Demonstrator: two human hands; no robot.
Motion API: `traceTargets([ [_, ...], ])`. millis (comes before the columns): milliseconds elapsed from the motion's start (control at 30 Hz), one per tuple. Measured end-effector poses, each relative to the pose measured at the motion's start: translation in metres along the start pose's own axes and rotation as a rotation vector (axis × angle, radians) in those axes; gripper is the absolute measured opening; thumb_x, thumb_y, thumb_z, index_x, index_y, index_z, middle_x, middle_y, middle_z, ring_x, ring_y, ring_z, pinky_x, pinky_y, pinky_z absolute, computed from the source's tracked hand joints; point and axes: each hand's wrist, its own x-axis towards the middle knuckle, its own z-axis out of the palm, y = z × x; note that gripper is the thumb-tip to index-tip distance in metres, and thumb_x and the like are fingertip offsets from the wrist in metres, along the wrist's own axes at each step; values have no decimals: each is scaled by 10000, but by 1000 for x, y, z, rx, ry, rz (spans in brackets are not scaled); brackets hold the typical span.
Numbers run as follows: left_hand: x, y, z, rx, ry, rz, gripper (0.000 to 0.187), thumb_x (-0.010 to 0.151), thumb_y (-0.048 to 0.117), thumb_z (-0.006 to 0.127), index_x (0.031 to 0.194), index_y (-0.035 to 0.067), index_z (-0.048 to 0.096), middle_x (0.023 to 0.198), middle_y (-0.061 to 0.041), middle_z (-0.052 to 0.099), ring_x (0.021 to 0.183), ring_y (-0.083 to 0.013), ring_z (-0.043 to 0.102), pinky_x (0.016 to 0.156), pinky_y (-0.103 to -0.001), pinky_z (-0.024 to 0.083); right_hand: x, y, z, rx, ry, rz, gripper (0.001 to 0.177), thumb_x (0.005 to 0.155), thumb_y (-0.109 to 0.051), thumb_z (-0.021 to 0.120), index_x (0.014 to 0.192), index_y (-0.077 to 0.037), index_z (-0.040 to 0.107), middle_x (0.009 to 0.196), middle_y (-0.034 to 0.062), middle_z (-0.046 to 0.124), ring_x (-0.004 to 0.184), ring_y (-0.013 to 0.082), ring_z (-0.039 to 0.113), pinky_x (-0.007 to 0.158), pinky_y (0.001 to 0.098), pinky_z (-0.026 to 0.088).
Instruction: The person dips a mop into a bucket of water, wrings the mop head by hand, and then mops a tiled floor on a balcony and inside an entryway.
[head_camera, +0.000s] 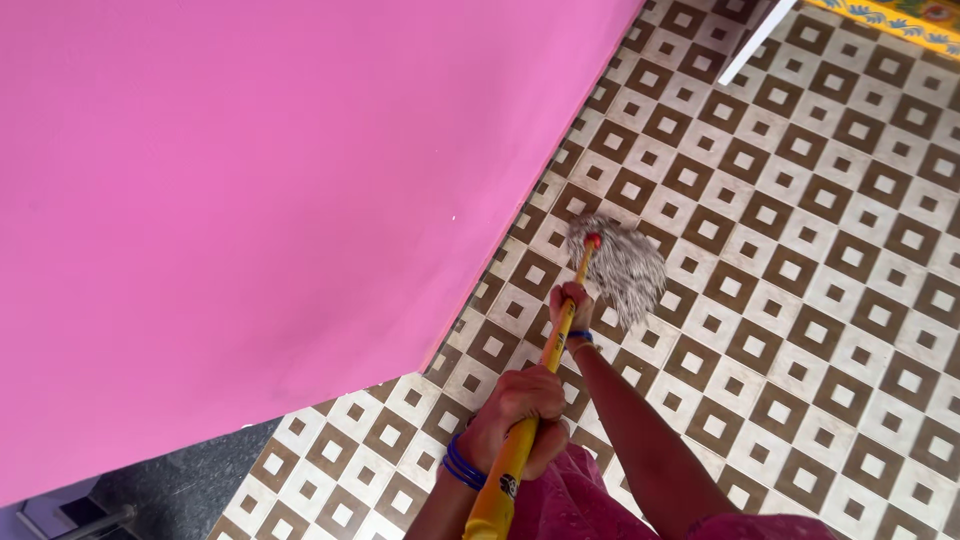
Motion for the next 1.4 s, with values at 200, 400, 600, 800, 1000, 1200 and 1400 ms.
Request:
traceTargets([
  [200,-19,-18,-7,26,155,-81,315,577,54,702,643,57,394,610,-86,415,602,-276,484,619,-381,398,31,-10,49,602,-317,417,303,847,-10,613,661,-46,377,655,52,362,569,166,397,544,291,401],
  [400,-68,5,-10,135,295,-127,198,631,84,582,604,48,390,576,-104,421,553,-282,491,570,-377,380,-9,-33,61,686,-517,565,351,819,7,553,607,-80,287,647,-9,285,544,117,368,515,267,370],
  [600,-141,60,-17,-124,283,-67,207,746,142,701,753,17,537,651,-90,534,634,-260,578,631,-377,446,-111,-71,48,162,-585,105,287,798,-6,635,602,-45,429,584,43,458,554,169,493,529,329,424],
  [800,-216,159,-18,214,336,-86,107,696,-29,650,708,40,570,643,-91,570,608,-256,602,575,-375,464,-233,-143,51,37,-563,-35,247,754,-10,672,616,-34,469,562,88,494,500,173,484,487,365,431],
  [1000,-261,216,-27,122,393,-183,144,666,-64,578,658,47,486,571,-59,470,491,-224,521,535,-342,394,-312,-181,69,335,-895,296,337,808,-92,626,531,-27,445,499,71,501,471,127,528,463,335,439],
  [1200,-286,230,3,384,1018,-30,90,669,-23,601,732,-82,575,637,-112,528,490,-171,499,433,-346,419,-341,-202,55,234,-1142,-120,379,783,-117,708,588,-19,398,547,120,437,507,214,467,528,388,409],
  [1400,-325,211,37,87,821,-119,158,669,2,573,542,-8,479,500,-33,481,426,-127,458,432,-282,370,-323,-183,-1,157,-1207,-394,254,699,-165,771,594,-60,566,593,143,601,586,312,630,581,436,488],
])
